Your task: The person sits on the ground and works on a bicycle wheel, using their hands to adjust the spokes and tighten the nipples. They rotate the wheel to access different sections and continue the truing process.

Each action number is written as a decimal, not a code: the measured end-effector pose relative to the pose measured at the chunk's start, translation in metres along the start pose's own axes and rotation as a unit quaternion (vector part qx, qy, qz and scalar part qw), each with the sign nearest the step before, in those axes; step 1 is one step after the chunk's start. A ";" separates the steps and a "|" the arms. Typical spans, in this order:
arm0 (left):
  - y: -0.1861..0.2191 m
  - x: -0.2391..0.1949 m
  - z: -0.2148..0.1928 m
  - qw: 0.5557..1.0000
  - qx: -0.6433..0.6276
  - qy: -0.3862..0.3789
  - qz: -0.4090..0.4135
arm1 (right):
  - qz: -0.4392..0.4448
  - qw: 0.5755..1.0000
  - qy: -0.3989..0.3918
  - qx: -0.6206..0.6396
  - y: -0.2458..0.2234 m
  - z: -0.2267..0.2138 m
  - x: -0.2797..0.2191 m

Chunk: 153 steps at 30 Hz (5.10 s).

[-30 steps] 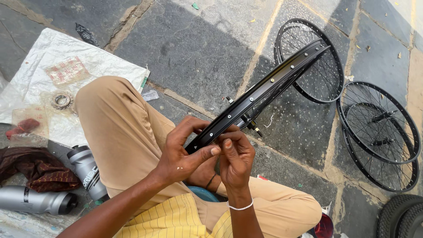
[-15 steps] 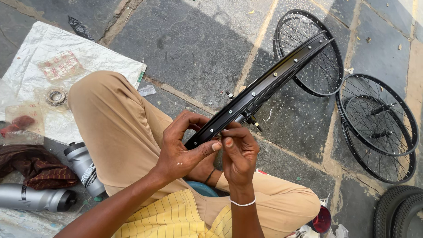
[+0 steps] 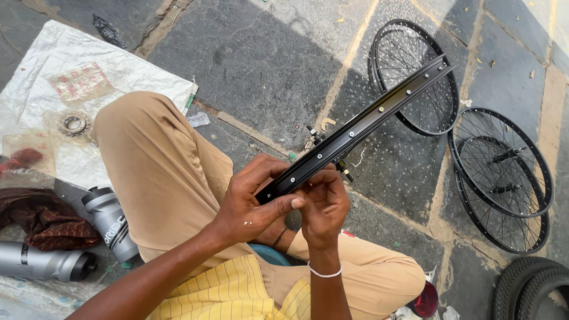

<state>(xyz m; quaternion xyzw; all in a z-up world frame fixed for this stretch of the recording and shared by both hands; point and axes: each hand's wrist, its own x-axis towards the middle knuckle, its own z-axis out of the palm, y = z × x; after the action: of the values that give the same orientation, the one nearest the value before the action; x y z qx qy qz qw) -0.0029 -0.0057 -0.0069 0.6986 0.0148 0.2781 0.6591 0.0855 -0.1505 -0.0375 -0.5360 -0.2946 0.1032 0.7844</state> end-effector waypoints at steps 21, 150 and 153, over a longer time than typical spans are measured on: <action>0.016 0.010 0.005 0.999 0.012 0.033 -0.007 | -0.183 0.886 0.098 -0.414 -0.006 0.032 -0.010; 0.029 0.028 -0.011 0.990 0.090 0.037 0.105 | -0.254 0.906 0.037 -0.338 0.020 0.037 0.015; 0.034 0.049 -0.007 0.956 0.208 0.081 0.189 | -0.210 0.916 0.020 -0.342 0.018 0.033 0.013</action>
<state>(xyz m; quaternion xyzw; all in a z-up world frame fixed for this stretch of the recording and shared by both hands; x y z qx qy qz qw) 0.0240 0.0155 0.0430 0.7854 -0.0066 0.4439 0.4313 0.0802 -0.1112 -0.0406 -0.6992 -0.4016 -0.1820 0.5628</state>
